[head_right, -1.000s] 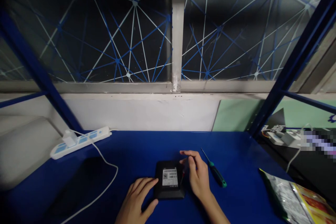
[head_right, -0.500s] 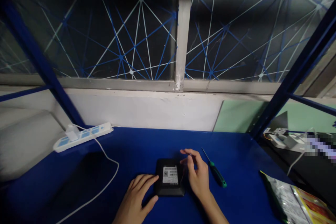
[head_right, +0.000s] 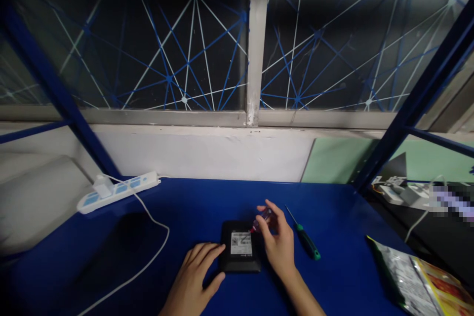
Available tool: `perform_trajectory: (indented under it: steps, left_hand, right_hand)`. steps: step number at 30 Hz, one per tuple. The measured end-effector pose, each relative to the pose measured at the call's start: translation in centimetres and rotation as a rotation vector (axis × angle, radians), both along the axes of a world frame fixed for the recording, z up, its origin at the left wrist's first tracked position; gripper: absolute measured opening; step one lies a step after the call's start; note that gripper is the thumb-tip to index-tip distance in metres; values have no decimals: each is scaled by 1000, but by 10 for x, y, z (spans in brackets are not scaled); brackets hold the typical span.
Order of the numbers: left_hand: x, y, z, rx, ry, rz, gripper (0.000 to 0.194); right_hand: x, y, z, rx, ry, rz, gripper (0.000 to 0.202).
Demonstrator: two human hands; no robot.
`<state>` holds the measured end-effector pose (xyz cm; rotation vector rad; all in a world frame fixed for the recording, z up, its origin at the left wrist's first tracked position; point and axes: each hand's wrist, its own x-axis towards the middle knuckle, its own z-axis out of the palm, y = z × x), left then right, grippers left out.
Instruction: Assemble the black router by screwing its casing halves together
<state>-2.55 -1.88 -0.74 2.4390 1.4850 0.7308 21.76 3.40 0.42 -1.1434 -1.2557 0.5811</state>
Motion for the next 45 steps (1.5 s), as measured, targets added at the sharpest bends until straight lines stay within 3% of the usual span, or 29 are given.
perform_trajectory:
  steps: [9,20,25,29,32,41,45]
  left_hand:
    - [3,-2,8,48,-21,-29,42]
    - [-2,5,-4,129,10,-70,40]
    - [-2,6,-2,141,9,-67,42]
    - [-3,6,-2,137,11,-58,43]
    - [-3,6,-4,143,5,-62,42]
    - [-2,4,-4,96,-4,-52,44]
    - [-3,4,-5,95,5,-51,43]
  right_hand:
    - [-23,-12,-6,29,-55,155,33]
    - [-20,-10,8,247,-231,82,16]
    - [-21,-10,6,180,-226,84,21]
    - [-23,-12,0,70,-145,198,36]
    - [-23,-13,-1,63,-134,226,33]
    - [-20,-8,3,194,-194,120,13]
    - [-21,-10,2,100,-140,184,26]
